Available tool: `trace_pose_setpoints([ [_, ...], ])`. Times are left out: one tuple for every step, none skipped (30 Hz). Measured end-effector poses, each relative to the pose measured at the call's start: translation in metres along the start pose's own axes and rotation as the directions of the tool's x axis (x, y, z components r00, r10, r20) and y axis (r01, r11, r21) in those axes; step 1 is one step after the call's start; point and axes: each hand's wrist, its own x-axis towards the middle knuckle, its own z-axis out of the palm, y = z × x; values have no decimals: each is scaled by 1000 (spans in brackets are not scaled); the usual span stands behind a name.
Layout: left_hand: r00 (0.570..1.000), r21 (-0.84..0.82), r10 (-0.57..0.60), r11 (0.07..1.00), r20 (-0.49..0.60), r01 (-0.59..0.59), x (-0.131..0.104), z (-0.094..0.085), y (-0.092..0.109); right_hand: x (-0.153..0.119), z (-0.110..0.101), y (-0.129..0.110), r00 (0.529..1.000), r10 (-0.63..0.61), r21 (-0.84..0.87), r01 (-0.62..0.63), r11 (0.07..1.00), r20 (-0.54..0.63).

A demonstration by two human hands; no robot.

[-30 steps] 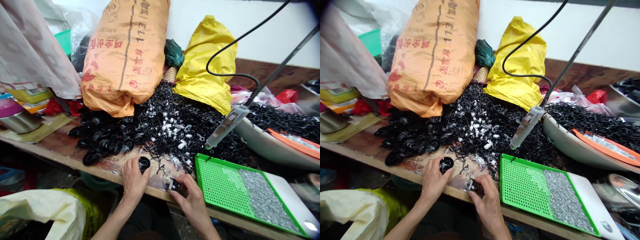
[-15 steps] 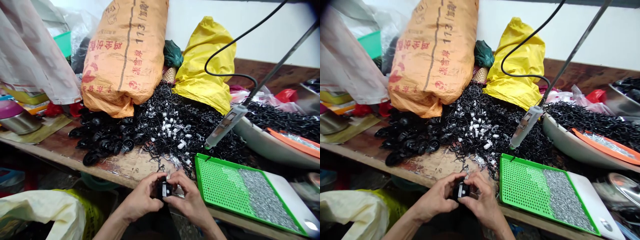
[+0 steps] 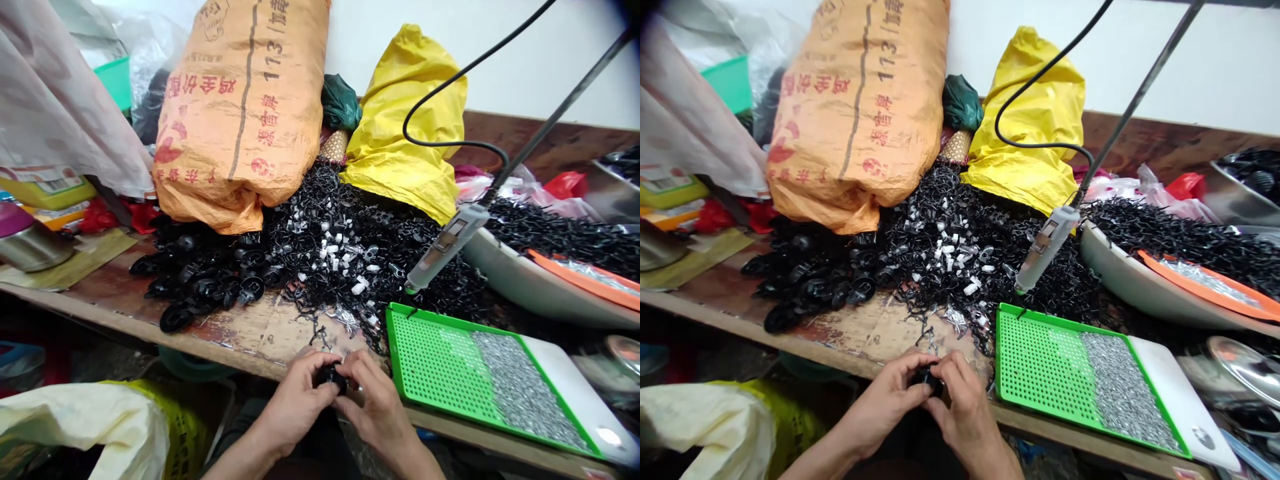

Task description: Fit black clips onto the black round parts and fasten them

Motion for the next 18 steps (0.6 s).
trace_pose_setpoints([
  [1000,-37,-17,999,-2,17,0,2,0,0,-2,-1,999,19,10,-19,1000,34],
  [999,-82,-37,996,-15,35,1,2,-1,0,-5,-1,997,39,24,-41,999,73],
  [998,-125,-51,991,-36,46,1,2,-1,0,-9,-1,992,59,41,-64,997,110],
  [996,-163,-56,986,-70,44,1,0,0,1,-12,0,988,83,59,-91,994,134],
  [992,-194,-53,981,-116,30,2,-4,0,2,-16,2,984,114,72,-125,990,136],
  [984,-215,-43,977,-175,4,3,-8,1,4,-19,5,982,153,78,-162,984,112],
  [970,-230,-31,973,-239,-25,5,-14,1,7,-22,8,979,194,74,-199,977,67],
  [954,-245,-22,968,-299,-55,7,-20,2,11,-23,11,974,225,59,-226,972,17],
  [937,-264,-18,961,-348,-79,9,-26,2,15,-23,13,971,240,33,-239,971,-24],
  [924,-289,-22,952,-382,-97,11,-31,2,20,-21,14,971,233,-3,-234,972,-44],
  [917,-316,-29,943,-397,-107,13,-35,2,26,-18,13,978,207,-49,-209,977,-36],
  [916,-344,-37,932,-399,-112,15,-38,2,32,-14,12,986,169,-107,-168,980,-5],
  [918,-369,-45,922,-394,-114,16,-40,1,38,-9,9,991,126,-178,-117,977,42],
  [919,-388,-49,914,-391,-117,17,-41,1,44,-3,5,992,89,-257,-62,964,94],
  [919,-402,-51,908,-390,-120,17,-41,1,49,2,2,987,64,-331,-12,943,146],
  [918,-411,-53,903,-394,-124,16,-41,0,53,8,-1,980,52,-390,29,920,194],
  [915,-417,-54,900,-400,-129,16,-41,0,57,13,-3,972,51,-428,53,902,230],
  [911,-421,-55,897,-409,-135,15,-40,0,60,16,-3,966,58,-444,62,894,251],
])
